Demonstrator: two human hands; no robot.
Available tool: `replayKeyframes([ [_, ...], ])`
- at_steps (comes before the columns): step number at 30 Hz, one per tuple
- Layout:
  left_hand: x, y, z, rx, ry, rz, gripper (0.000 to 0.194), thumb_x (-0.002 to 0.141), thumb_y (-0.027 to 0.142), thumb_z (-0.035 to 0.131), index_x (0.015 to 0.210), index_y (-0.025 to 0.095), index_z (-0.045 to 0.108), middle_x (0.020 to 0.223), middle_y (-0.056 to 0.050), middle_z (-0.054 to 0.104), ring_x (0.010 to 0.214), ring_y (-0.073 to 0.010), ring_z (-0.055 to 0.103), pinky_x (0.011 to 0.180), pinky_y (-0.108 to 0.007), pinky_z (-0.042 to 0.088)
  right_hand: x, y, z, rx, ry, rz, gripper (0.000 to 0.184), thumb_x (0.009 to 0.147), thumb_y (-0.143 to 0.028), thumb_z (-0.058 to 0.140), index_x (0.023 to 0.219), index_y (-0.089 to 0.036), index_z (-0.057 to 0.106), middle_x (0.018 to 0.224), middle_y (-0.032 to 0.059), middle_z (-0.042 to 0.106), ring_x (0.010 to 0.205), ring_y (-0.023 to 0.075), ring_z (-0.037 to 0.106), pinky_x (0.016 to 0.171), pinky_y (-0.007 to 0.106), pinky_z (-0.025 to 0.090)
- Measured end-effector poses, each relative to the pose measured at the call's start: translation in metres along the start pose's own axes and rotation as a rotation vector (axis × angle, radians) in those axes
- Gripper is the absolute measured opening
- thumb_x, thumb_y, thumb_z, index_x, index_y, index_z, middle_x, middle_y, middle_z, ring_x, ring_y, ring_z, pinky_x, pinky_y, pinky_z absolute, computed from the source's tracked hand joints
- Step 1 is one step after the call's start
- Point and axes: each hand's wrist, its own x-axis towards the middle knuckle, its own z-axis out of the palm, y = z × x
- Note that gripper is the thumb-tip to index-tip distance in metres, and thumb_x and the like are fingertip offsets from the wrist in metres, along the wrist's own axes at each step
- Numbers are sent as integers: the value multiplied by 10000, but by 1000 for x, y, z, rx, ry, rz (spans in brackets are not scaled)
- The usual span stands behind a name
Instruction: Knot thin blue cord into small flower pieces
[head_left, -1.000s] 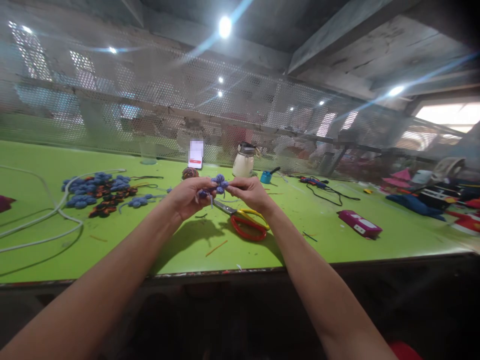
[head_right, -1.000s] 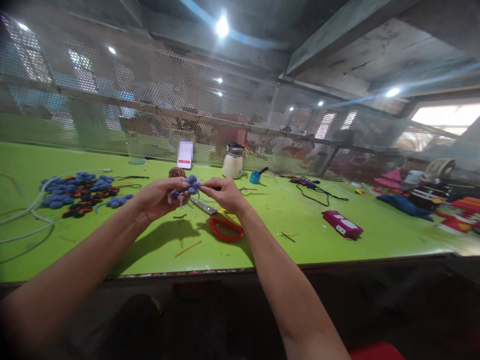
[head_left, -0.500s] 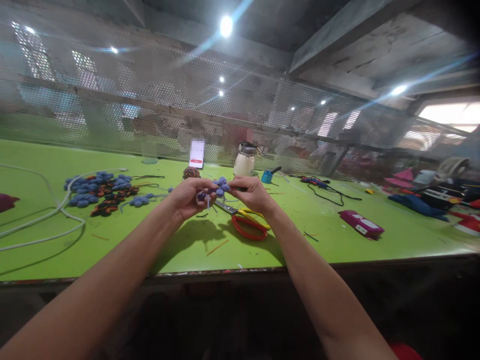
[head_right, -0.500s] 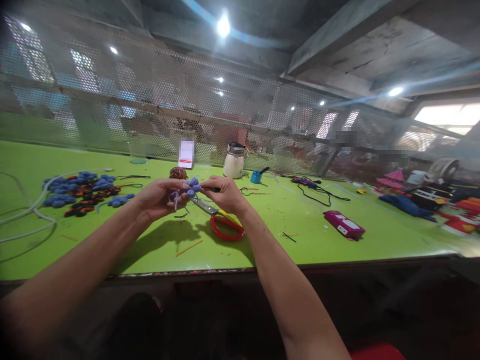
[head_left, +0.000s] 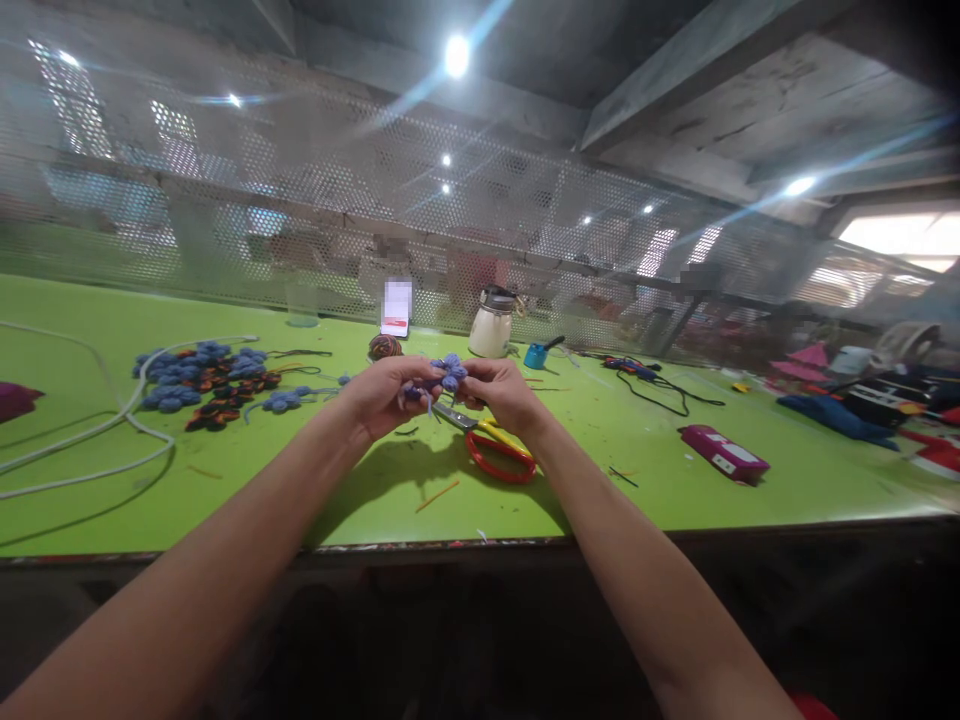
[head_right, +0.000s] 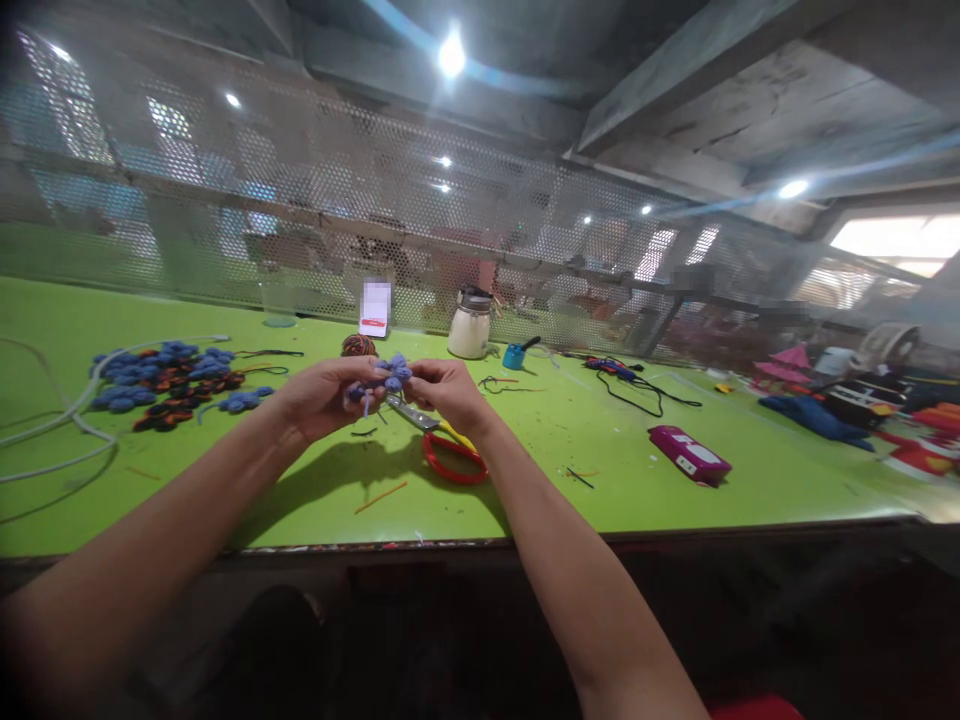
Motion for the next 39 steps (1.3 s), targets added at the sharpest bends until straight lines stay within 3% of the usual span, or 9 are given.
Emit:
replayKeyframes([
  [4,-1,0,1,44,29,61,94,695,3,572,658,90,569,562,-37,581,476,-67,547,410,-122,431,0,3,1,134,-50,76,296,631,-358,742,798,-138,636,577,-17,568,413,45,400,390,191,249],
  [11,0,-2,-1,90,27,111,95,705,2,595,675,91,578,631,-53,627,490,-68,568,446,-137,461,-3,-2,7,254,-58,136,290,658,-338,738,799,-138,582,597,-11,592,414,45,449,385,163,277],
  [19,4,-5,-3,72,21,134,65,736,49,599,780,90,626,603,-42,596,492,-68,554,439,-129,459,0,8,10,149,-2,-2,318,651,-401,735,798,-148,610,718,11,633,574,85,525,573,227,443],
  [26,6,-5,-8,42,6,99,88,744,54,594,811,83,643,629,-60,607,510,-70,558,441,-123,456,1,8,17,105,71,33,372,604,-460,741,773,-143,643,684,10,630,602,98,544,636,249,459],
  [29,8,-6,-10,35,-15,50,84,729,41,605,793,77,645,665,-80,628,534,-73,569,461,-122,466,2,11,10,-62,42,67,370,644,-485,692,724,-127,652,643,11,613,583,101,525,616,251,438],
  [31,9,-6,-11,25,10,52,70,721,42,616,772,85,638,662,-77,628,534,-72,568,454,-119,461,3,10,4,-238,76,10,340,665,-460,676,708,-122,656,643,18,606,592,109,514,608,251,423],
  [35,10,-6,-11,11,108,112,50,726,40,609,736,87,619,630,-65,614,528,-72,568,454,-122,456,-1,-6,5,-514,451,-294,269,740,-384,620,651,-131,621,619,20,557,565,110,460,565,248,383],
  [36,10,-6,-11,13,114,127,48,728,38,605,739,83,619,640,-68,618,535,-72,572,462,-124,458,-3,-9,8,-560,487,-360,277,768,-373,594,630,-134,607,601,16,534,555,108,443,555,247,371],
  [39,12,-9,-11,29,108,179,35,725,44,610,743,71,623,668,-67,624,531,-68,566,471,-138,451,-8,-13,20,-651,260,-409,248,772,-364,609,683,-135,637,614,17,538,555,105,437,543,241,357],
])
